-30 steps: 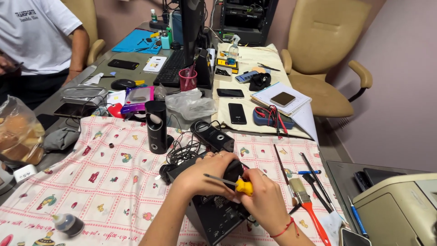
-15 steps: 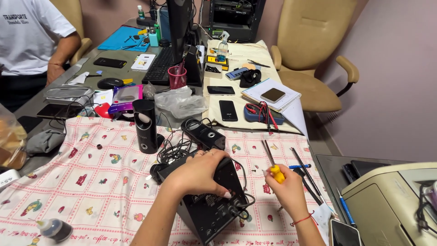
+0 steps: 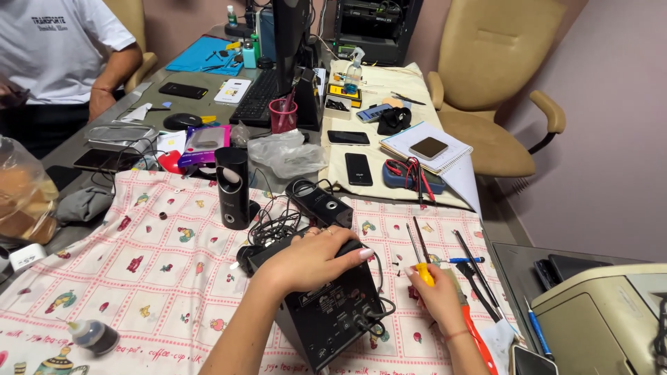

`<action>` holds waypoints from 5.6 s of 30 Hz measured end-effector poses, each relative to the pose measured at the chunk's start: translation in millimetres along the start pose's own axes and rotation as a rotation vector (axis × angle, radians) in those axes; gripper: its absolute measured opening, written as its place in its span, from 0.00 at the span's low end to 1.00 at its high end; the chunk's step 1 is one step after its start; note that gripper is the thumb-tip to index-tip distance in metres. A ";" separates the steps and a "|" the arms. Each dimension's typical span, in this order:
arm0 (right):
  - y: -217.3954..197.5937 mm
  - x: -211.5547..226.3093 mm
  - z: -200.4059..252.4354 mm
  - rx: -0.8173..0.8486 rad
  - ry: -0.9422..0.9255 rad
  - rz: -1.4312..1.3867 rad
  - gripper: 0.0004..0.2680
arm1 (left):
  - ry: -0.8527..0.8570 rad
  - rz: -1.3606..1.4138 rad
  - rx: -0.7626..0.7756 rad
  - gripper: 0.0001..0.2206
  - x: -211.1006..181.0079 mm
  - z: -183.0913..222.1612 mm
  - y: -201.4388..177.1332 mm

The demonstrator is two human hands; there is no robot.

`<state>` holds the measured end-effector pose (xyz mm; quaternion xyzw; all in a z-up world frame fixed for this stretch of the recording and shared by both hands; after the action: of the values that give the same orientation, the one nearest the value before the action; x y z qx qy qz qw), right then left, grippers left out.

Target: The person is unscrewing the back panel of a speaker system's subwoofer unit using a manual screwdriver.

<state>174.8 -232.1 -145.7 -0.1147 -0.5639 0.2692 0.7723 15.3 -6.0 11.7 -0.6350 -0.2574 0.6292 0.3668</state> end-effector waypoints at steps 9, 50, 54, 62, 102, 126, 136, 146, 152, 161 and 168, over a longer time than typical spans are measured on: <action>-64.8 2.3 100.5 0.089 0.122 -0.309 0.12 | 0.010 -0.038 0.039 0.36 12.4 -3.0 4.7; -51.6 -1.0 162.0 -0.511 -1.539 1.482 0.12 | -0.063 0.029 0.146 0.48 2.4 0.9 -2.9; -71.1 12.9 152.3 -0.367 -1.678 1.445 0.12 | -0.087 0.028 0.138 0.47 3.2 0.3 -3.2; -55.3 0.8 176.4 -0.539 -0.965 0.069 0.09 | -0.083 0.045 0.127 0.47 -0.2 2.1 -5.4; -63.1 21.1 144.1 0.268 -1.063 -0.450 0.12 | -0.060 -0.001 0.144 0.49 -1.2 3.1 -3.9; -80.9 -24.5 149.6 -0.366 -0.797 0.634 0.14 | 0.061 0.024 0.153 0.46 11.4 -1.0 0.1; -81.0 -14.5 142.5 -0.325 -0.788 0.517 0.10 | 0.067 0.036 0.136 0.45 16.3 -2.0 2.8; -73.3 1.0 159.5 -0.126 -0.936 0.292 0.08 | 0.082 0.009 0.144 0.44 14.7 -2.5 2.3; -84.3 3.0 143.7 0.038 -0.907 0.421 0.16 | 0.050 0.004 0.157 0.43 11.3 -4.0 0.7; -102.1 42.0 163.0 -0.167 -1.011 0.365 0.07 | 0.048 0.010 0.165 0.43 15.4 -4.1 4.2; -110.6 22.0 156.2 0.105 -1.298 0.470 0.08 | 0.053 0.006 0.152 0.43 15.5 -3.9 4.6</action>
<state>65.6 -331.5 -21.9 -0.0120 -0.8584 0.4705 0.2042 19.6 2.9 -1.6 -0.6224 -0.1972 0.6311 0.4189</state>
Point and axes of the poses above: each hand's wrist, its own z-axis away from the middle knuckle, its own y-axis out of the palm, x = y × z, the point moved 2 cm from there along -z, towards the middle knuckle, and after that the axes turned 15 degrees about y, right-handed, at the moved point
